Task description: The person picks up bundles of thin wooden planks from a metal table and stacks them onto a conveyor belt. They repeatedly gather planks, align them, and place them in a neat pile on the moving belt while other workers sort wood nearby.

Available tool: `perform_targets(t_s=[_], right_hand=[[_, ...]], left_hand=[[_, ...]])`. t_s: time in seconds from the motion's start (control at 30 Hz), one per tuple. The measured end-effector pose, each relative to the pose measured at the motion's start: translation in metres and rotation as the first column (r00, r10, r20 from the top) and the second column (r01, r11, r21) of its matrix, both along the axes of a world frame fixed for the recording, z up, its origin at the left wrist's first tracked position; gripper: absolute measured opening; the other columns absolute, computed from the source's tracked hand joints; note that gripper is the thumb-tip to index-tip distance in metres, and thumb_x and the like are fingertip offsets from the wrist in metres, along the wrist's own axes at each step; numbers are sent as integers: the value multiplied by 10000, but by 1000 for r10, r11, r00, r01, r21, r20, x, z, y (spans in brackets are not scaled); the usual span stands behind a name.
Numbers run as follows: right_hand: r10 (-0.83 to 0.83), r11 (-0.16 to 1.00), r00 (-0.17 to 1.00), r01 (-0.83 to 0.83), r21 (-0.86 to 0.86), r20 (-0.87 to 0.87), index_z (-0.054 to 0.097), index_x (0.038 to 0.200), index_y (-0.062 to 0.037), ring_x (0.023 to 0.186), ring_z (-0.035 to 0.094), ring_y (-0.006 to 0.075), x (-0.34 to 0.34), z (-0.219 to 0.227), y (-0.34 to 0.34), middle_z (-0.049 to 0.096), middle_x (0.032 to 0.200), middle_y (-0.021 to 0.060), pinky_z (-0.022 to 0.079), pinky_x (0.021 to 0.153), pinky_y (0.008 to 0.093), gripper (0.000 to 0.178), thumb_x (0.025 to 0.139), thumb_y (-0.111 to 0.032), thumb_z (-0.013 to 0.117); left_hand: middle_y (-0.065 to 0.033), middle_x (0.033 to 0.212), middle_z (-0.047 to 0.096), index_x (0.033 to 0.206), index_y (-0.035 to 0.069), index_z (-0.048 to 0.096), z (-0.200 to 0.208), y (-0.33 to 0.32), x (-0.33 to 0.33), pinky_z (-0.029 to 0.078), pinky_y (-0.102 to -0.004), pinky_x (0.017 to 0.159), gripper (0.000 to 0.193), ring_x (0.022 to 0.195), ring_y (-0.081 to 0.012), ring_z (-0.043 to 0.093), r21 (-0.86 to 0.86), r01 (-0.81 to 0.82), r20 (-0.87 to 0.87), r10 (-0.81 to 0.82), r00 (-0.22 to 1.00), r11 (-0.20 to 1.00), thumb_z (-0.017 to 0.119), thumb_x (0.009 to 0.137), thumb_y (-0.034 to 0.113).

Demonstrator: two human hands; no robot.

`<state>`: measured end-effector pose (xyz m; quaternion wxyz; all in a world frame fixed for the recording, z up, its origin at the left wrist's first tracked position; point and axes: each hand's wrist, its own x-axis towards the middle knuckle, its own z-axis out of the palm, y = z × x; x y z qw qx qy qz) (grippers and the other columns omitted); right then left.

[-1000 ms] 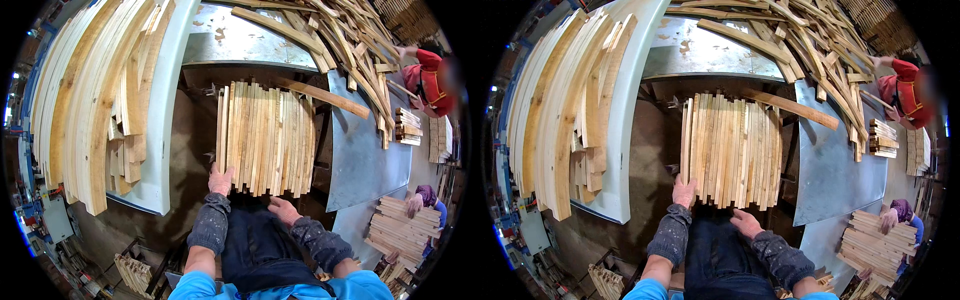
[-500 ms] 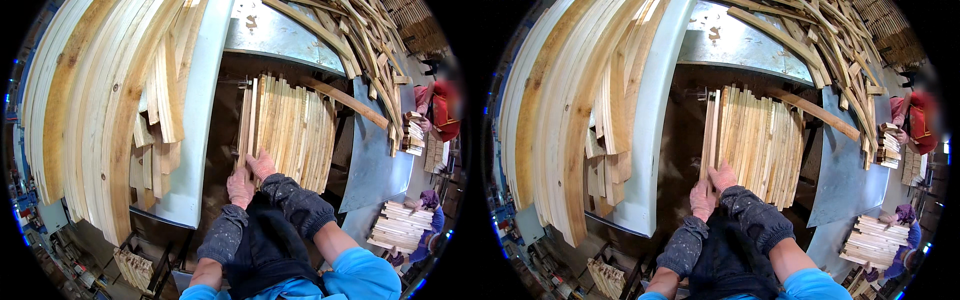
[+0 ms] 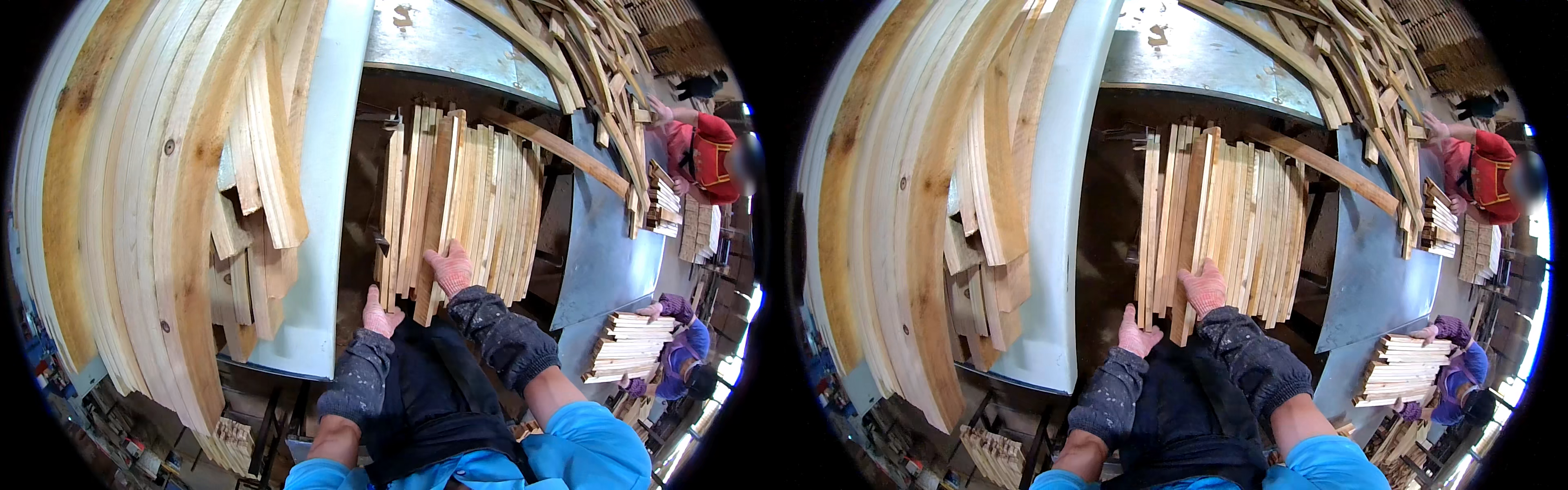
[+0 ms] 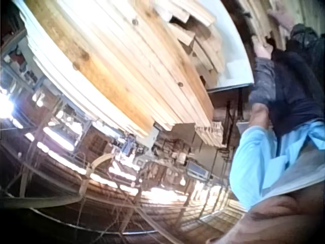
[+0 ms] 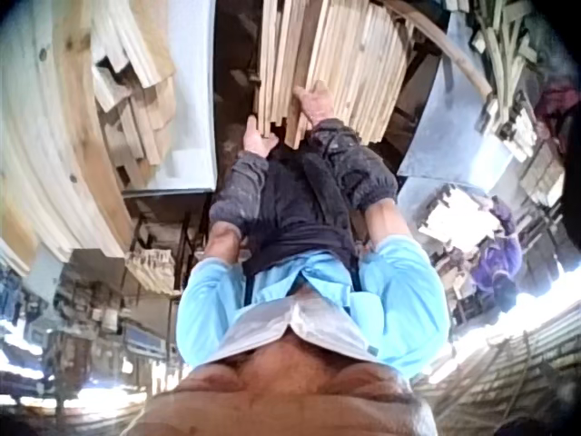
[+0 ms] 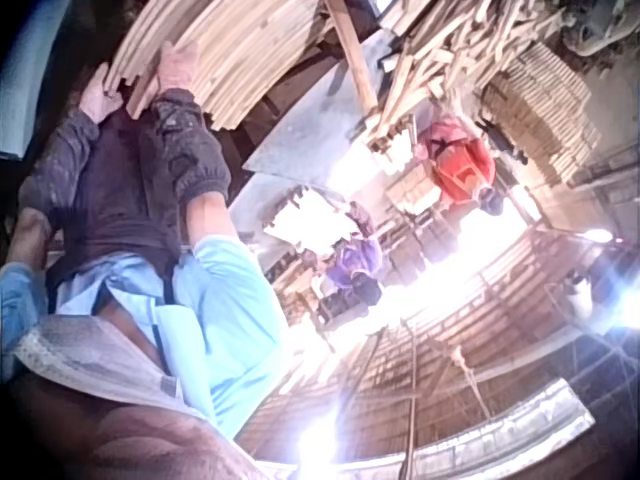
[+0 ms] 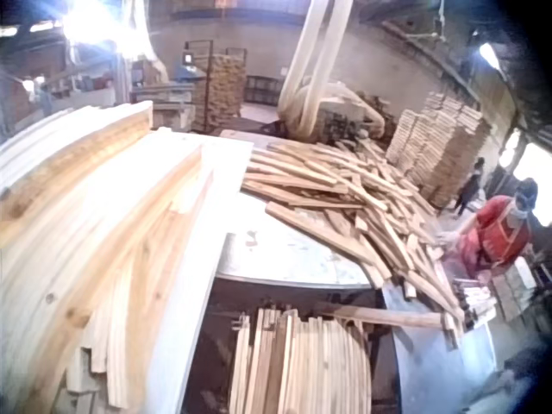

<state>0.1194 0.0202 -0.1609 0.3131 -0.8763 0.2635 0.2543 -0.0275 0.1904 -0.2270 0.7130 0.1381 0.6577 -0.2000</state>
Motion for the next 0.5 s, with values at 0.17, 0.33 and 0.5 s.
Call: perform_targets(t_s=[0.17,0.33,0.5], right_hand=[[34,999,997,-31,-44,65,646,1187,70,908,734,366,-12,-6,0,736,953,227,569,835,469,612,840,-394,842],[73,997,996,-73,11,47,660,1125,40,916,720,420,15,27,32,732,954,263,566,846,489,564,844,-421,824],[98,995,995,-98,1,18,658,1321,34,1159,698,460,34,35,68,744,1184,293,550,1012,493,708,859,-486,790]], left_hand=[[-135,1226,713,1287,84,665,-41,0,10,570,-529,985,345,1135,-355,678,-6,-116,293,112,949,993,586,1077,346],[-149,1289,694,1342,88,645,9,15,55,556,-563,1028,390,1173,-345,678,-6,-19,182,20,983,1000,655,1052,349],[-127,1312,677,1381,95,636,-11,14,32,547,-521,1041,442,1189,-306,669,25,-90,321,77,944,996,701,1042,370]])
